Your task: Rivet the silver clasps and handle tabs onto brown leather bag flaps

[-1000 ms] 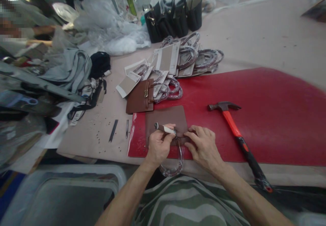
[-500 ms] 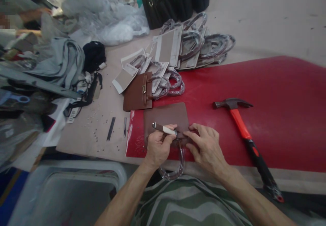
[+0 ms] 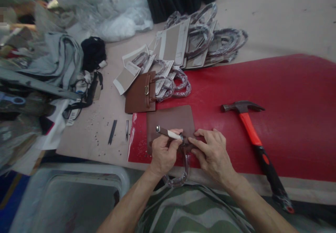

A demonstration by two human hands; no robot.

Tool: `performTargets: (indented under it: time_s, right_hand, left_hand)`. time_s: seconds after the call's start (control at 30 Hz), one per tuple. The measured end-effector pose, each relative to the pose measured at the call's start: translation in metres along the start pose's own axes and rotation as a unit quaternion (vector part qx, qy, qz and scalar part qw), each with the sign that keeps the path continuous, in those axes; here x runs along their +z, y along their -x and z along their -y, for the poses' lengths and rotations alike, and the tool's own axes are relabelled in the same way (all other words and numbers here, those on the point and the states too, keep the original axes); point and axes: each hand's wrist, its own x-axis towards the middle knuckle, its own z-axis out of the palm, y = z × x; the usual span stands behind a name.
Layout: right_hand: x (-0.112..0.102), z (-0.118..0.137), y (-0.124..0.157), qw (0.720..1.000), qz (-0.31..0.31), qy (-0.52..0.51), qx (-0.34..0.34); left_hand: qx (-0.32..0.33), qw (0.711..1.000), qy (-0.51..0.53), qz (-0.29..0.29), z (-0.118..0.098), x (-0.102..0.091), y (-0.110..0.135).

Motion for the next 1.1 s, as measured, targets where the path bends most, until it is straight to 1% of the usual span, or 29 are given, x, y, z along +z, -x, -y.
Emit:
performTargets:
  time_s: [0.33,0.57,0.77,0.93,1.1]
  right_hand:
    - [-0.0007,-0.0021,0.0003,0.999,-0.023,-0.007,-0.026]
    - [-0.0002,-0.0029,0.0013,1.000,-0.021,-0.011,-0.019]
    - [-0.0004,-0.0025,0.0013,1.000,-0.016,-0.011,-0.016]
    - [-0.0012,-0.0021,0.0007,1.000,-0.017,-0.013,-0.015]
    - [0.0005,-0.0043,0.0014,0.999,-0.026,-0.020,-0.017]
  left_hand:
    - [0.017,0.999,0.021,0.018,0.0001,0.0011,-0.0015]
    - [0.024,0.999,0.005,0.024,0.0008,0.0018,-0.0015]
    - [0.070,0.997,-0.032,0.025,-0.0011,0.0017,-0.0046]
    - [0.111,0.992,-0.048,0.030,0.0005,0.0055,-0.0047]
    - [0.069,0.995,-0.064,0.016,-0.0004,0.0074,-0.0043]
